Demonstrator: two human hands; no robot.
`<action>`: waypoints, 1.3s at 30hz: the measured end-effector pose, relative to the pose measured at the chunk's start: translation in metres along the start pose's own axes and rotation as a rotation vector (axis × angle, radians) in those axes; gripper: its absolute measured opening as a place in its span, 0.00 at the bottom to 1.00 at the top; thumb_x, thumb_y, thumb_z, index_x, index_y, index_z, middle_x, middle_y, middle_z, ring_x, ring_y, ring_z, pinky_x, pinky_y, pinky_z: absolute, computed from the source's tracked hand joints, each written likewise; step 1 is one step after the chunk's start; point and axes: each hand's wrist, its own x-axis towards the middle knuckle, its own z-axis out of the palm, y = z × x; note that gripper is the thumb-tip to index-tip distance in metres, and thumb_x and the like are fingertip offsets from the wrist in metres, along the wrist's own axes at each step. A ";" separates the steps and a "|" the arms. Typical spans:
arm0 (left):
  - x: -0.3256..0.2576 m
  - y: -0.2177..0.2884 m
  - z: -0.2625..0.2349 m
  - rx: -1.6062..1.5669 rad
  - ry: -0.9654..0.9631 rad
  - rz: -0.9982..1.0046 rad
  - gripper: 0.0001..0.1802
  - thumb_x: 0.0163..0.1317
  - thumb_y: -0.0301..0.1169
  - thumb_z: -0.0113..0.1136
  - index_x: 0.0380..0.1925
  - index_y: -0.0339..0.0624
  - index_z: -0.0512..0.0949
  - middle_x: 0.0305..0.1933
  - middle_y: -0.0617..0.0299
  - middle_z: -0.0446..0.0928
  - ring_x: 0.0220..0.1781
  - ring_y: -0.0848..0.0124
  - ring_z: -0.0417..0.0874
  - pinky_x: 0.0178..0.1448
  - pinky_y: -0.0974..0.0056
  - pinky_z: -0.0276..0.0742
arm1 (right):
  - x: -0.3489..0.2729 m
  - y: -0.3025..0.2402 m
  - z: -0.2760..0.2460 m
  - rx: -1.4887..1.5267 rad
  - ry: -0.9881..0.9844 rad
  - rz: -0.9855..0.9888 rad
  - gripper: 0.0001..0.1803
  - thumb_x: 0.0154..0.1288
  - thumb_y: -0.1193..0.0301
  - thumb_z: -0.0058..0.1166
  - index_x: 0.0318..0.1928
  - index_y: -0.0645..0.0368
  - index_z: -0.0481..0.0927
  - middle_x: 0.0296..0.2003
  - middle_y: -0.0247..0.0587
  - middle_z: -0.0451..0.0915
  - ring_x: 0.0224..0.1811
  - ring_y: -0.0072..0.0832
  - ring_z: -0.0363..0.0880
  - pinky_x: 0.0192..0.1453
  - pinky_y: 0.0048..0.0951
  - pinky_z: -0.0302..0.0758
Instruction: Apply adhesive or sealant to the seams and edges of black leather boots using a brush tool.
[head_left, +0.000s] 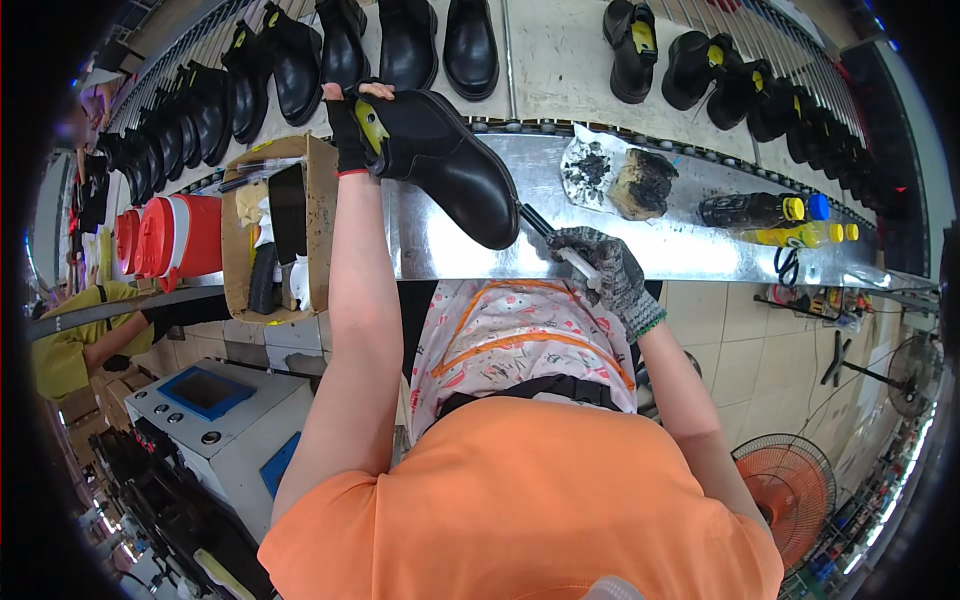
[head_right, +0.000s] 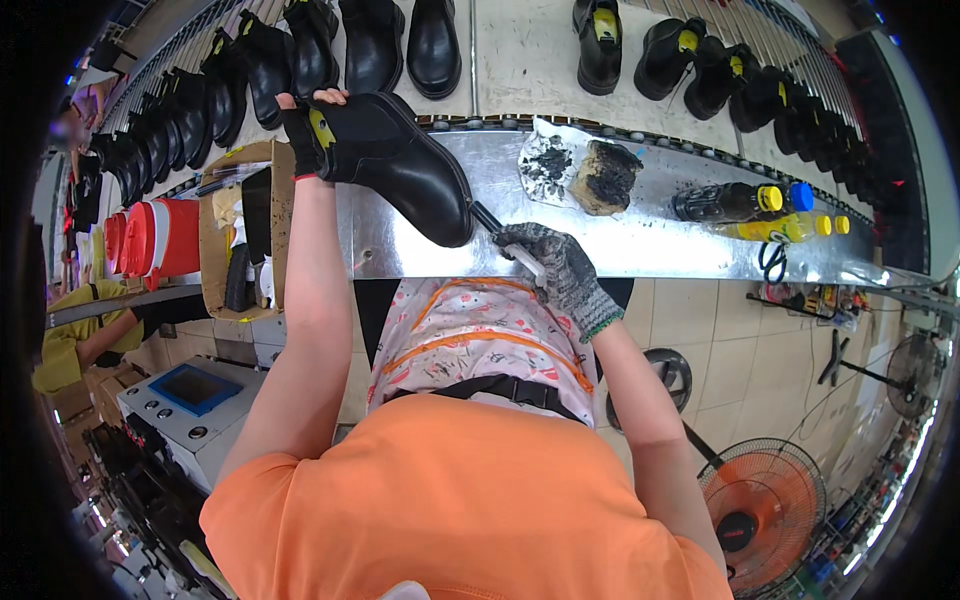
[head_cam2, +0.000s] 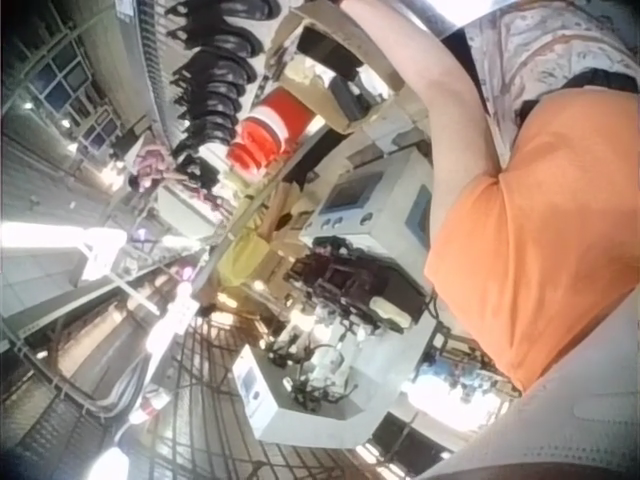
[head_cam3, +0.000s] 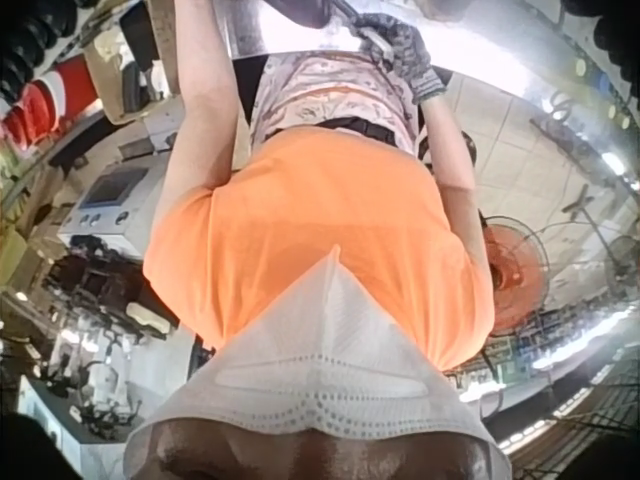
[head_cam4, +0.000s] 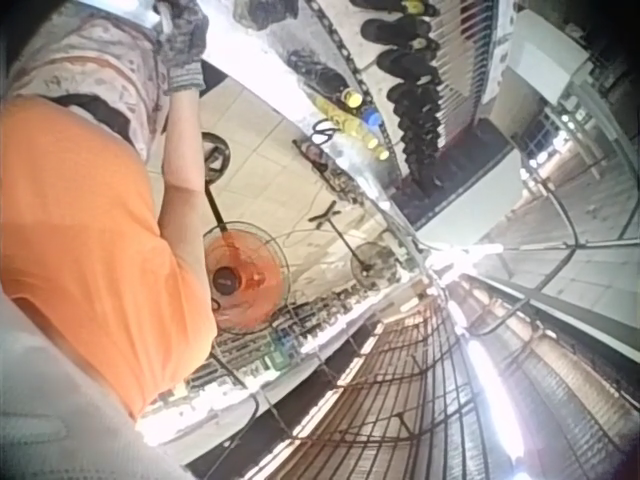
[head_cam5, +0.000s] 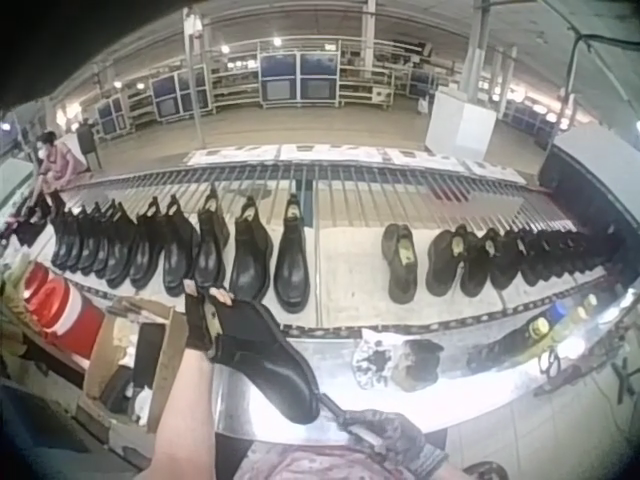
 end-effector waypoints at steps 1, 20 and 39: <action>0.001 0.000 0.000 -0.001 0.002 0.000 0.44 0.60 0.67 0.32 0.19 0.32 0.76 0.26 0.49 0.76 0.39 0.59 0.75 0.57 0.61 0.64 | -0.001 0.003 0.000 0.042 0.004 0.042 0.33 0.68 0.45 0.33 0.51 0.63 0.76 0.40 0.43 0.81 0.18 0.16 0.71 0.23 0.14 0.69; -0.040 0.003 0.016 1.152 0.463 0.103 0.31 0.65 0.59 0.37 0.37 0.44 0.77 0.33 0.54 0.80 0.37 0.58 0.81 0.42 0.57 0.72 | -0.013 0.037 0.007 1.052 0.256 0.285 0.46 0.59 0.31 0.28 0.50 0.65 0.73 0.35 0.52 0.79 0.15 0.15 0.68 0.17 0.11 0.66; -0.161 0.039 0.171 1.412 0.436 -0.007 0.34 0.37 0.41 0.76 0.41 0.42 0.67 0.27 0.63 0.73 0.29 0.72 0.76 0.34 0.67 0.72 | -0.003 0.006 -0.005 0.109 0.506 0.211 0.23 0.65 0.54 0.37 0.47 0.56 0.78 0.31 0.36 0.80 0.20 0.20 0.70 0.19 0.19 0.65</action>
